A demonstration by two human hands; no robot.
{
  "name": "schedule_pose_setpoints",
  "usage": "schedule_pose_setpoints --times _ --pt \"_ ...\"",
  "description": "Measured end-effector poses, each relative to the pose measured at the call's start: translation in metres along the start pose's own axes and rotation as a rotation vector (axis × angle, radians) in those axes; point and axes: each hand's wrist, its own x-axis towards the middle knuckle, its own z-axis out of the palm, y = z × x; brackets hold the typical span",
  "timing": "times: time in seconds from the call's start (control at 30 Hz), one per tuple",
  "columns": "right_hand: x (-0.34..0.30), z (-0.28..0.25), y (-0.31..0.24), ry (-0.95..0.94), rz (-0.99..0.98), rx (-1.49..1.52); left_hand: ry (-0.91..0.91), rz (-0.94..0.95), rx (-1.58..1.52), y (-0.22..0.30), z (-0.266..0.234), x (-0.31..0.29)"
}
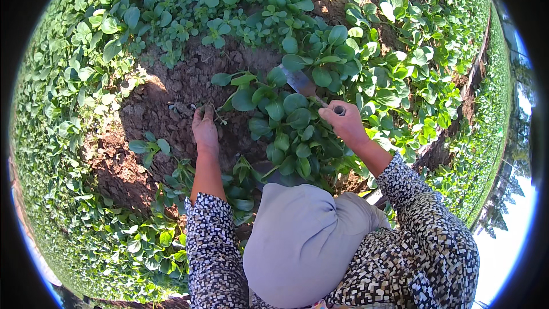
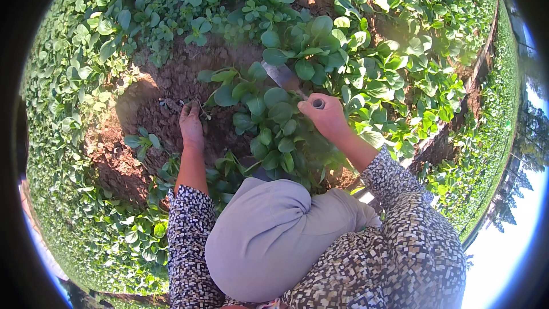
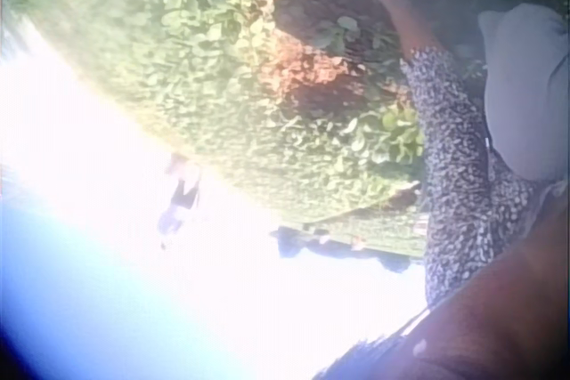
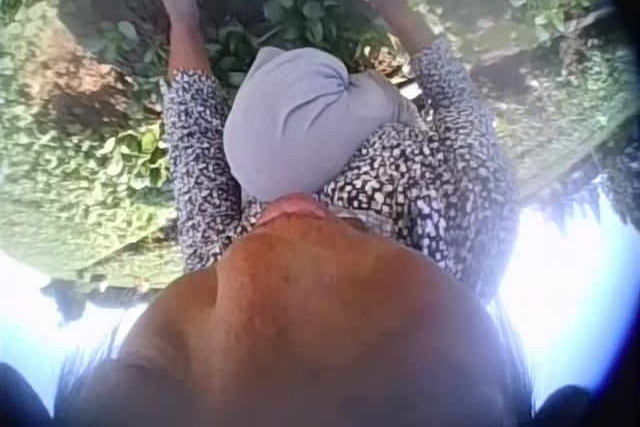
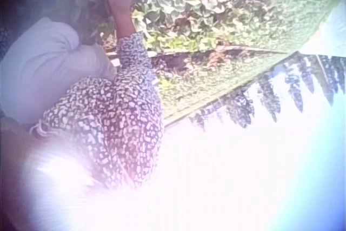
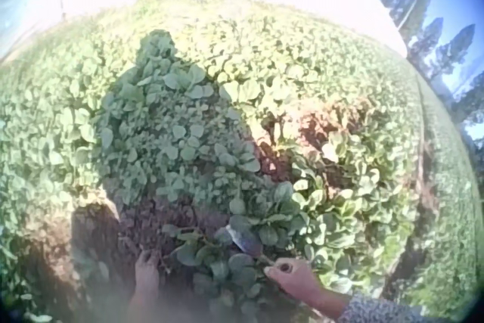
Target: The person pulls weeds from the soil around leafy green plants using a hand trowel and by hand.
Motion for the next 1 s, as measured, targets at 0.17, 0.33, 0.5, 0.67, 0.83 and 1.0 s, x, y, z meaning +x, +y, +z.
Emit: schedule_pose_setpoints --times 0.17,0.33,0.5,0.67,0.83,1.0 --pt "0.007 0.015 0.0 0.122 0.155 0.15 -0.037 -0.051 0.034 0.002 0.005 -0.004" --pt "0.018 0.028 0.007 0.165 -0.03 -0.007 -0.033 -0.009 -0.007 -0.003 -0.004 0.005" --pt "0.033 0.019 -0.001 0.175 0.055 -0.017 -0.057 -0.006 -0.033 0.006 0.007 -0.006" --pt "0.027 0.007 -0.029 0.163 0.243 0.232 -0.102 -0.011 -0.051 0.002 0.001 -0.004" --pt "0.032 0.013 -0.034 0.184 0.288 0.249 -0.102 -0.011 -0.088 -0.005 -0.001 0.003" --pt "0.038 0.014 -0.037 0.167 0.254 0.22 -0.071 0.001 -0.109 -0.008 -0.003 0.007"
